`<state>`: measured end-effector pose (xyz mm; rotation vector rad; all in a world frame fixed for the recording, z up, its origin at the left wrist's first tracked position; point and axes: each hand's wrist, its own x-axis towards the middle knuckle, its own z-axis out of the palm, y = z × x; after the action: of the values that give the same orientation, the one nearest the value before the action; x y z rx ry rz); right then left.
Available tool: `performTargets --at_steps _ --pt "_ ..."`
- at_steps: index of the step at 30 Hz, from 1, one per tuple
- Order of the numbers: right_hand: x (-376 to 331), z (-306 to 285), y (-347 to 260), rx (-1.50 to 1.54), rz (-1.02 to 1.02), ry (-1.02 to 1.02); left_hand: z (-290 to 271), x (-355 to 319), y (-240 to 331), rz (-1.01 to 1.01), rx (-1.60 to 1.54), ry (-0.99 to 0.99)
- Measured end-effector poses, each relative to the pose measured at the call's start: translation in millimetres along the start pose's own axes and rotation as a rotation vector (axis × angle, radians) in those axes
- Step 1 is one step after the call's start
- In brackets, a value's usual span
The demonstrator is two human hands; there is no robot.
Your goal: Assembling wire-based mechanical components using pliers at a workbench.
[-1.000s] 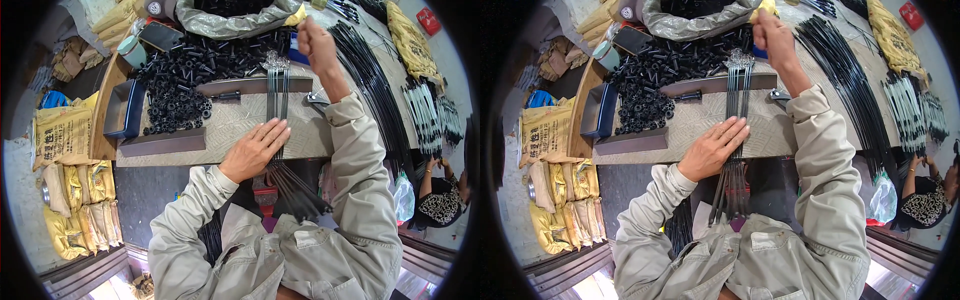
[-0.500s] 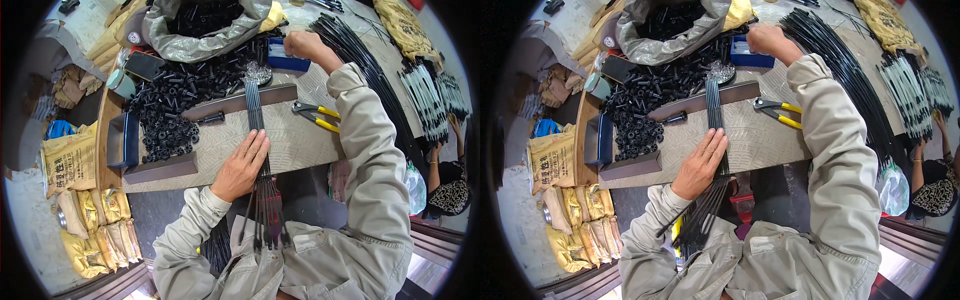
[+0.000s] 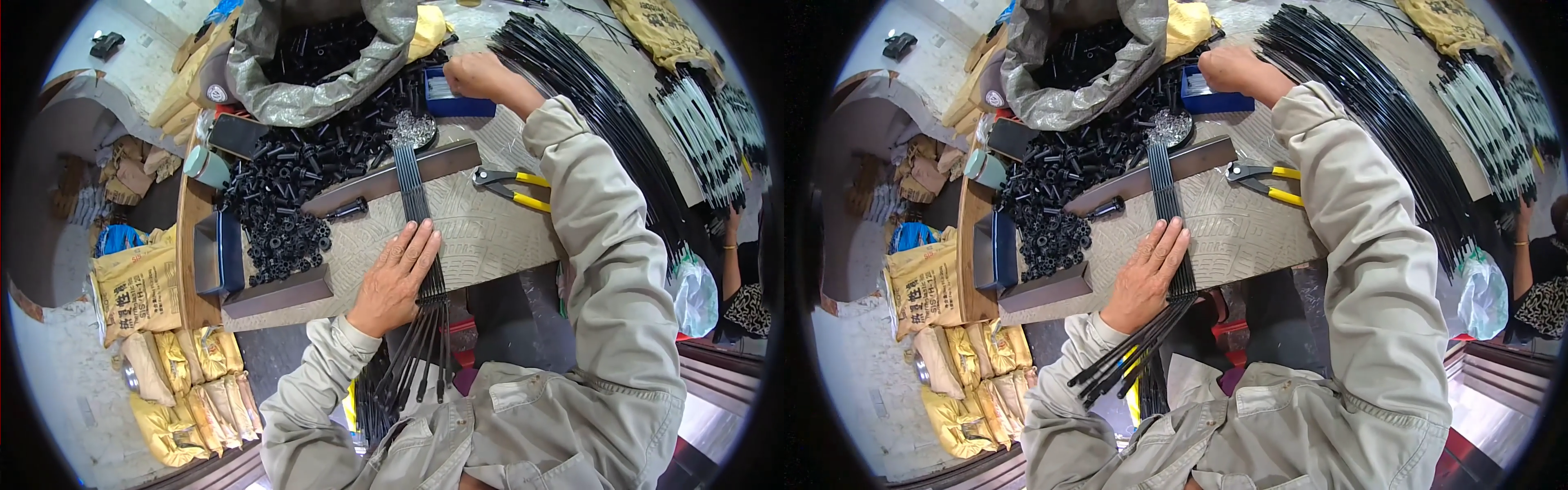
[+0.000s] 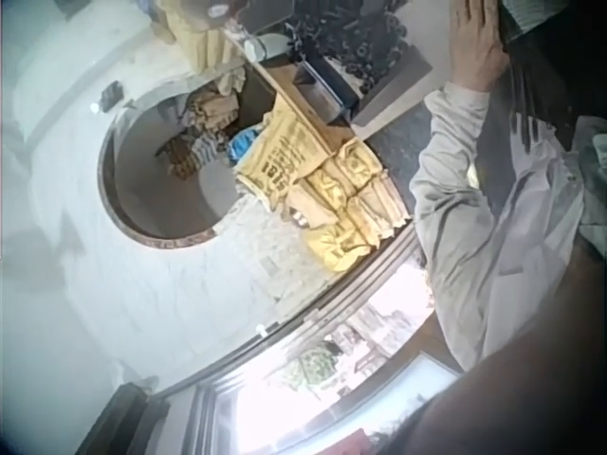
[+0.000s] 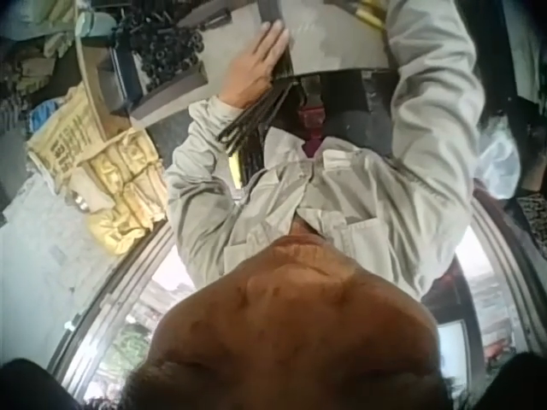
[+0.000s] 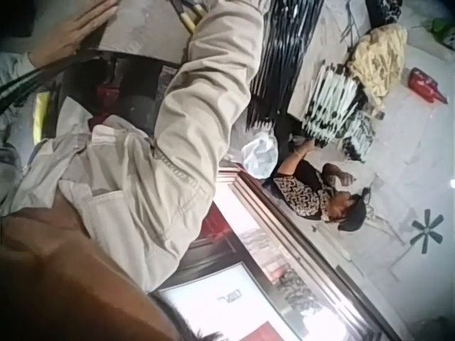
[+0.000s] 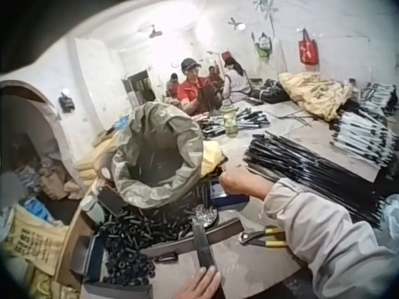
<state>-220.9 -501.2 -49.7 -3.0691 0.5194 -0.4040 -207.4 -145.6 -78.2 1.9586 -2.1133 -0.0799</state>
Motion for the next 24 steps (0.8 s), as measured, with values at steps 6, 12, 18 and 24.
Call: performTargets --at_steps 6,12,18,24 --pt "-3.3 -5.3 -4.6 0.055 0.007 -0.02 7.3 -3.2 -3.3 0.02 0.298 0.004" --pt "-4.4 -4.5 -6.8 0.006 0.046 -0.004 -3.4 0.0 5.7 -0.016 -0.012 0.049" --pt "-20.3 -15.9 -32.5 0.182 0.056 0.276 4.9 -4.1 -0.2 0.002 0.132 0.054" --pt "-67.7 -5.2 -93.9 0.418 -0.157 0.117 -1.4 2.2 4.8 -0.011 0.117 0.047"
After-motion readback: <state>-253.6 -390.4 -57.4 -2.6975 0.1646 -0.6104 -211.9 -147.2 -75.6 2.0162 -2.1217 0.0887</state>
